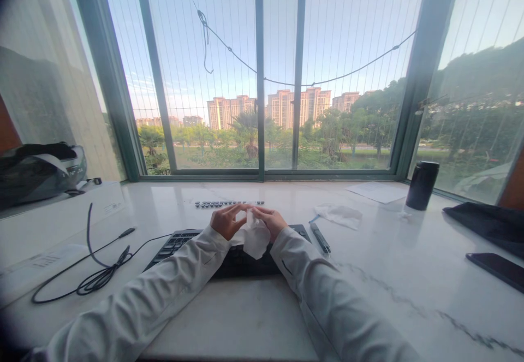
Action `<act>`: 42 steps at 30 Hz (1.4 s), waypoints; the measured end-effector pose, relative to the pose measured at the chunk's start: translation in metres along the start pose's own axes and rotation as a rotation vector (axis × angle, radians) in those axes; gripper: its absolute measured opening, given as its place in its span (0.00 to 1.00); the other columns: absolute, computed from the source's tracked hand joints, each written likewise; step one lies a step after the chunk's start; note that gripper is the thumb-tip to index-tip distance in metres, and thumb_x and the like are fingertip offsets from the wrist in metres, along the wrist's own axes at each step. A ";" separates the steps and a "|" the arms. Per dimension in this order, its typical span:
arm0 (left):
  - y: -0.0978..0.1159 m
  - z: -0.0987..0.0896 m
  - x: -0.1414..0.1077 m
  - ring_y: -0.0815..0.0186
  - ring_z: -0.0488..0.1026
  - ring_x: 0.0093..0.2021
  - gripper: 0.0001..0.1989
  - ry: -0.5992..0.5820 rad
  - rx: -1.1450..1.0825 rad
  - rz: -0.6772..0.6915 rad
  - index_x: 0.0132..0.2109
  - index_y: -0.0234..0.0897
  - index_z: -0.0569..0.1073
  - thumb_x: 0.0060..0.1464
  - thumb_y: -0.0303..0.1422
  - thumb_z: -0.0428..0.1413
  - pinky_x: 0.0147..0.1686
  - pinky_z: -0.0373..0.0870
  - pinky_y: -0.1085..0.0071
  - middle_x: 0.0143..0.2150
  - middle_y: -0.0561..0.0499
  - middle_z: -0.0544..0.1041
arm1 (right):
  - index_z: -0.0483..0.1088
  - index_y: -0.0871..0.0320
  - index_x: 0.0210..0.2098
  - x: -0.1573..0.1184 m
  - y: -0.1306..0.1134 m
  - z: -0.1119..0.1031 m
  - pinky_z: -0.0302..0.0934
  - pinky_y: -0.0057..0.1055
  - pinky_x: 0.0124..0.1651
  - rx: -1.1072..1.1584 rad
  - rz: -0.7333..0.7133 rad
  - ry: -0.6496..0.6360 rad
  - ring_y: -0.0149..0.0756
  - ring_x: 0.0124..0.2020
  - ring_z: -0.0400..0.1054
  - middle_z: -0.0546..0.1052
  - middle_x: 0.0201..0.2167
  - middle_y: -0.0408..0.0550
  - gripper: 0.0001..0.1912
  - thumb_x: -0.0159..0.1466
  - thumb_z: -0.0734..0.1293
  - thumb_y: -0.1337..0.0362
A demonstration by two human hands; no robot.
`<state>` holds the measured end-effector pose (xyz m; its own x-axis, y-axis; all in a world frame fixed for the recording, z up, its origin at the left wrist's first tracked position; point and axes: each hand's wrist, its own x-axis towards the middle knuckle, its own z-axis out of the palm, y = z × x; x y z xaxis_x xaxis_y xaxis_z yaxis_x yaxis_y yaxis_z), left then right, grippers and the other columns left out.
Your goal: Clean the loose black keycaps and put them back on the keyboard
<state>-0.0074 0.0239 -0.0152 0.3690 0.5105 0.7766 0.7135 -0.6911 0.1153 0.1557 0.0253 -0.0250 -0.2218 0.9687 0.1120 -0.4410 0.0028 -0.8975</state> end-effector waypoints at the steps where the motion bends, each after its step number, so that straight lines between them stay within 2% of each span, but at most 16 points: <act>1: 0.000 0.000 -0.001 0.71 0.75 0.32 0.13 0.013 -0.009 0.016 0.47 0.47 0.74 0.55 0.42 0.53 0.33 0.68 0.77 0.42 0.56 0.78 | 0.76 0.62 0.36 -0.001 0.000 0.000 0.61 0.29 0.32 0.003 -0.001 -0.004 0.32 0.26 0.70 0.78 0.28 0.48 0.20 0.44 0.76 0.61; 5: 0.003 0.001 -0.003 0.71 0.75 0.31 0.13 0.050 -0.020 0.023 0.47 0.48 0.74 0.55 0.39 0.53 0.32 0.68 0.77 0.42 0.58 0.79 | 0.76 0.62 0.35 0.000 0.000 -0.001 0.62 0.29 0.31 0.010 0.005 0.028 0.30 0.24 0.70 0.78 0.26 0.47 0.19 0.43 0.76 0.63; 13: 0.005 0.000 -0.002 0.71 0.76 0.33 0.16 -0.002 -0.037 -0.009 0.51 0.48 0.72 0.56 0.43 0.51 0.35 0.69 0.77 0.44 0.59 0.78 | 0.76 0.61 0.36 0.004 -0.001 -0.003 0.64 0.31 0.30 0.051 0.002 0.194 0.34 0.25 0.71 0.79 0.27 0.48 0.20 0.43 0.76 0.65; 16: 0.003 0.001 -0.002 0.72 0.76 0.32 0.17 0.021 -0.035 -0.018 0.51 0.49 0.71 0.56 0.43 0.51 0.34 0.69 0.78 0.45 0.59 0.78 | 0.76 0.60 0.38 0.004 -0.001 -0.004 0.66 0.32 0.31 0.098 -0.022 0.254 0.35 0.25 0.71 0.79 0.28 0.49 0.20 0.43 0.76 0.66; 18: 0.002 0.001 -0.002 0.72 0.75 0.30 0.17 0.036 -0.026 -0.036 0.52 0.50 0.71 0.56 0.43 0.52 0.33 0.69 0.78 0.45 0.59 0.78 | 0.75 0.60 0.38 0.004 0.000 -0.003 0.66 0.32 0.31 0.128 -0.035 0.228 0.35 0.26 0.71 0.79 0.29 0.49 0.21 0.44 0.76 0.65; 22: 0.001 0.004 -0.002 0.72 0.75 0.27 0.18 0.011 0.024 -0.050 0.54 0.51 0.69 0.57 0.43 0.51 0.30 0.67 0.77 0.43 0.58 0.79 | 0.76 0.61 0.36 0.002 0.004 0.003 0.64 0.27 0.29 0.125 0.010 0.032 0.31 0.24 0.71 0.79 0.28 0.47 0.20 0.43 0.77 0.63; 24: 0.001 0.004 -0.003 0.72 0.74 0.26 0.19 -0.005 0.050 -0.055 0.56 0.52 0.68 0.58 0.42 0.50 0.29 0.66 0.77 0.40 0.58 0.80 | 0.76 0.61 0.36 0.001 0.005 0.005 0.63 0.26 0.28 0.105 0.024 -0.009 0.30 0.23 0.70 0.79 0.26 0.47 0.21 0.42 0.77 0.63; 30: 0.004 0.002 -0.004 0.72 0.75 0.26 0.21 0.017 0.079 -0.075 0.57 0.53 0.66 0.57 0.44 0.51 0.29 0.65 0.77 0.39 0.57 0.80 | 0.77 0.61 0.34 0.002 0.004 0.001 0.63 0.29 0.29 -0.007 -0.028 0.125 0.33 0.24 0.70 0.79 0.27 0.48 0.22 0.40 0.77 0.59; 36: 0.007 0.003 -0.003 0.69 0.77 0.29 0.21 0.016 0.100 -0.086 0.54 0.52 0.69 0.54 0.46 0.53 0.29 0.66 0.76 0.39 0.56 0.80 | 0.78 0.62 0.33 0.010 0.009 -0.012 0.61 0.28 0.28 -0.177 -0.099 0.204 0.32 0.22 0.68 0.79 0.26 0.49 0.24 0.40 0.77 0.53; 39: 0.006 0.003 -0.003 0.68 0.77 0.33 0.21 -0.005 0.072 -0.078 0.54 0.52 0.69 0.54 0.48 0.52 0.31 0.67 0.76 0.39 0.58 0.80 | 0.78 0.62 0.33 0.011 0.010 -0.015 0.61 0.28 0.29 -0.253 -0.125 0.232 0.31 0.23 0.69 0.79 0.27 0.48 0.24 0.41 0.76 0.52; 42: 0.004 0.002 -0.002 0.68 0.77 0.36 0.23 -0.012 0.046 -0.098 0.54 0.53 0.68 0.52 0.50 0.52 0.33 0.67 0.76 0.40 0.58 0.80 | 0.78 0.61 0.34 0.008 0.008 -0.012 0.61 0.27 0.29 -0.266 -0.131 0.191 0.31 0.24 0.69 0.79 0.27 0.48 0.25 0.41 0.75 0.51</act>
<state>-0.0041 0.0209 -0.0171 0.3027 0.5809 0.7556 0.7729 -0.6135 0.1619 0.1604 0.0357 -0.0365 -0.0005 0.9847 0.1745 -0.2069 0.1706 -0.9634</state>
